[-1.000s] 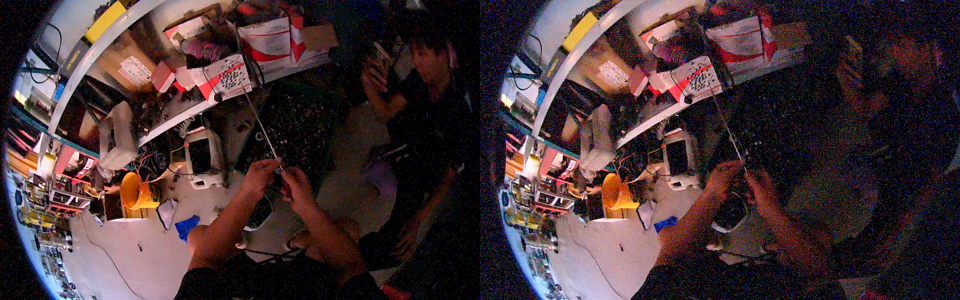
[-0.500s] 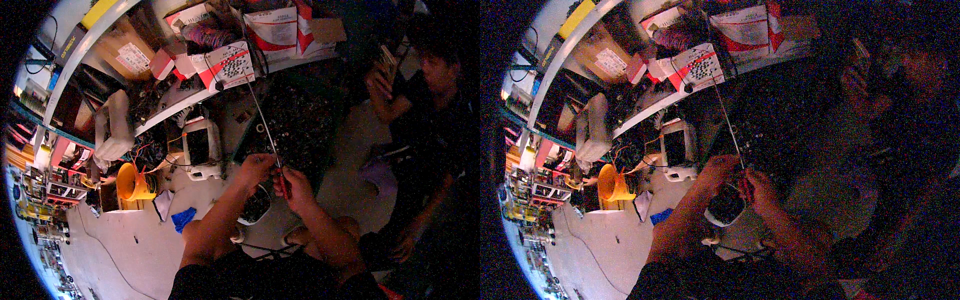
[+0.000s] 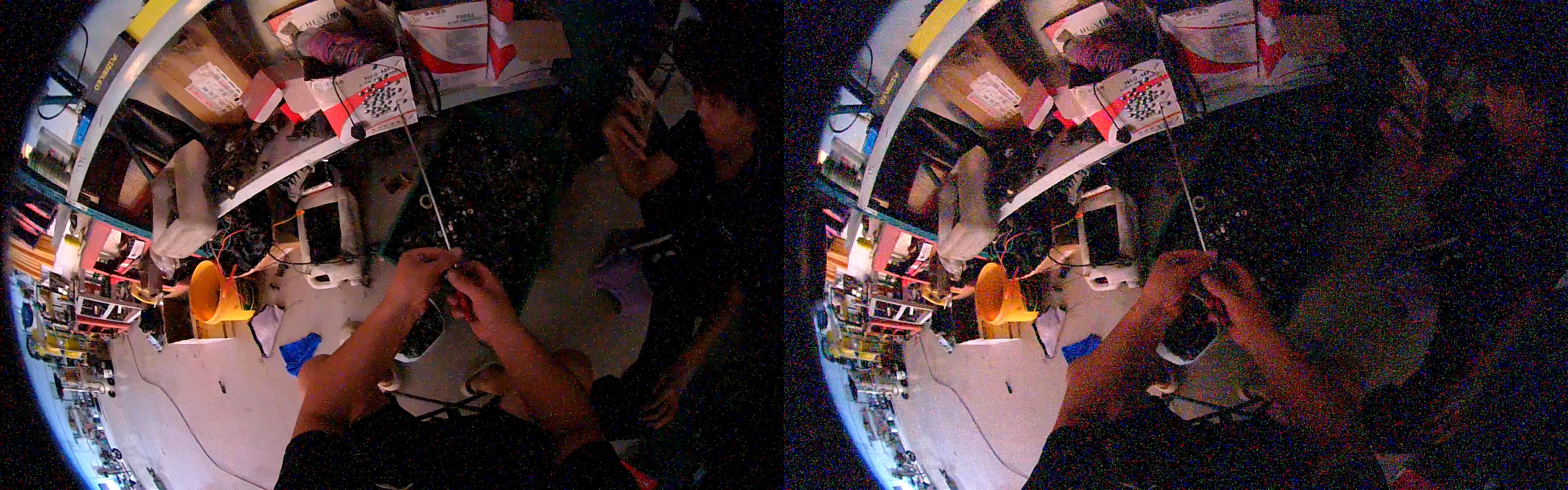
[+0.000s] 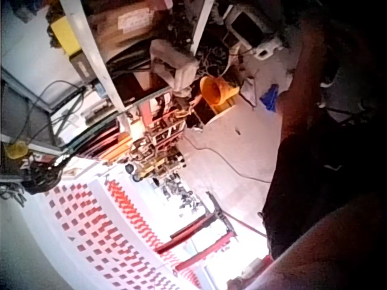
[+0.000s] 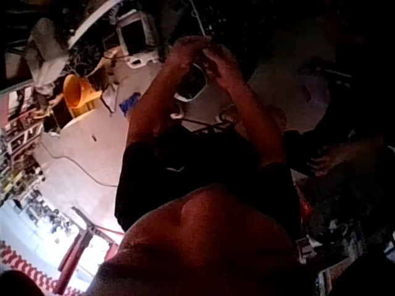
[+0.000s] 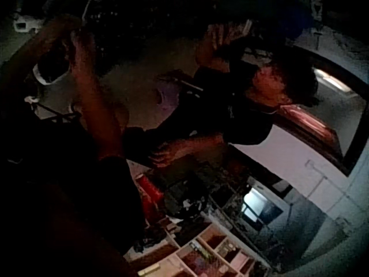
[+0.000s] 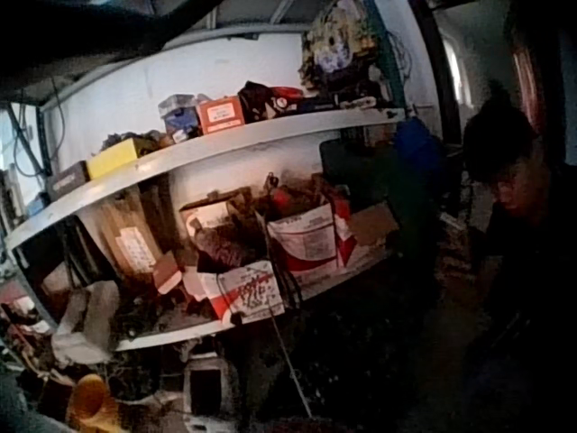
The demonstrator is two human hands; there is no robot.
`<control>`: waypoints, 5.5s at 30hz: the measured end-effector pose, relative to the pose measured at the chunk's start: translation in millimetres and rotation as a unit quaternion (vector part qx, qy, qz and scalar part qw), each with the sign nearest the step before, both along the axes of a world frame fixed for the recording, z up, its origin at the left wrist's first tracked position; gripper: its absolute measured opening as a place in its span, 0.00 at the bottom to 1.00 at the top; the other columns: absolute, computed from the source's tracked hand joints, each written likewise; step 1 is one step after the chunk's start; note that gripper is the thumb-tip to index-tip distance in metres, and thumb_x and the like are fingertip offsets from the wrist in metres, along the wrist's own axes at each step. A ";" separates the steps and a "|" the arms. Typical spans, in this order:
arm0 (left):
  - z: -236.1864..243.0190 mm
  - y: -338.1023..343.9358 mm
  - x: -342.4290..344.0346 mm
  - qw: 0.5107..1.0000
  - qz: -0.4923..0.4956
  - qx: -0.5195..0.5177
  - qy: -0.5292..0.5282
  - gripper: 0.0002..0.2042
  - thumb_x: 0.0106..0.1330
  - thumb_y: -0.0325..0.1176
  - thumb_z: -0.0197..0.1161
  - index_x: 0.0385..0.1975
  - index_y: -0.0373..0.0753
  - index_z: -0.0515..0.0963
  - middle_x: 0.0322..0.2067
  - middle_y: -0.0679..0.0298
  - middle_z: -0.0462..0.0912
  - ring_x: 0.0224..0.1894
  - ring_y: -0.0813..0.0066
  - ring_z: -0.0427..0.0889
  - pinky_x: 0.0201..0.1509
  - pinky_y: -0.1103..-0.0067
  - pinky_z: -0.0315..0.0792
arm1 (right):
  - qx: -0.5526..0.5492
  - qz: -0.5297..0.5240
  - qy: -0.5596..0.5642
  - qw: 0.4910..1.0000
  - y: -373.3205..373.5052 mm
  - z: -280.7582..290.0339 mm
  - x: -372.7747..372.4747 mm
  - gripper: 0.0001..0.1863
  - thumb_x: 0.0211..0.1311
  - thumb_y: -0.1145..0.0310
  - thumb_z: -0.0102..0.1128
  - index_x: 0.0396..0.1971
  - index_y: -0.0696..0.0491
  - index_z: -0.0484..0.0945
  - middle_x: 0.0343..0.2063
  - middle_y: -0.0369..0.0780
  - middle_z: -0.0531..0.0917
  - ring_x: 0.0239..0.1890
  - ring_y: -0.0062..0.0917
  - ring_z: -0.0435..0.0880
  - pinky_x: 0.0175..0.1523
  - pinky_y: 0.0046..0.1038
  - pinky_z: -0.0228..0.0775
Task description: The person is sitting on the floor in a cluttered workshop, using a screwdriver to work on a small electronic component held in their hands. They repeatedly pick up small parts from a white container and manipulate them with the tool.
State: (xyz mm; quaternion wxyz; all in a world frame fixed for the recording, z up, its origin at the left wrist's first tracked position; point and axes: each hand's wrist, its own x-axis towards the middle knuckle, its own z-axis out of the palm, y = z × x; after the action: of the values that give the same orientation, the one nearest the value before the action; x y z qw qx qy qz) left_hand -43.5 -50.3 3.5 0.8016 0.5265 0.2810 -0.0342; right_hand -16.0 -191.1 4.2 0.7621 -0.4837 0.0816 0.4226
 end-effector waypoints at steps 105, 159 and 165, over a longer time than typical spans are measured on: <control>11.6 19.6 10.6 0.992 -0.089 -0.088 -0.031 0.10 0.65 0.37 0.59 0.35 0.35 0.79 0.22 0.66 0.78 0.22 0.78 0.75 0.22 0.83 0.66 | 0.188 -0.040 0.129 0.973 -1.7 -24.8 -5.6 0.14 0.68 0.56 0.48 0.39 0.51 0.75 0.29 0.38 0.79 0.21 0.23 0.72 0.26 0.24 0.62; 5.8 21.7 13.9 0.992 -0.062 -0.085 -0.064 0.10 0.66 0.33 0.57 0.39 0.33 0.79 0.22 0.70 0.75 0.21 0.84 0.67 0.23 0.86 0.61 | 0.141 -0.068 0.084 0.984 4.0 -11.2 -3.9 0.12 0.68 0.58 0.46 0.41 0.49 0.74 0.25 0.36 0.77 0.20 0.20 0.70 0.24 0.22 0.59; 7.4 7.1 18.0 0.999 0.030 -0.034 -0.030 0.09 0.63 0.35 0.62 0.27 0.36 0.77 0.20 0.68 0.76 0.21 0.79 0.73 0.25 0.83 0.66 | 0.165 -0.039 0.063 0.983 1.1 -10.5 -2.8 0.09 0.66 0.61 0.50 0.40 0.49 0.74 0.27 0.35 0.77 0.23 0.22 0.72 0.27 0.24 0.63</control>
State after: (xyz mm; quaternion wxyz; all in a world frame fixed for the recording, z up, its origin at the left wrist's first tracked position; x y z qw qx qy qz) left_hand -25.5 -43.2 10.9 0.8279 0.4909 0.2711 -0.0039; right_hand -18.8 -189.9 -6.3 0.8409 -0.3197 0.0776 0.4297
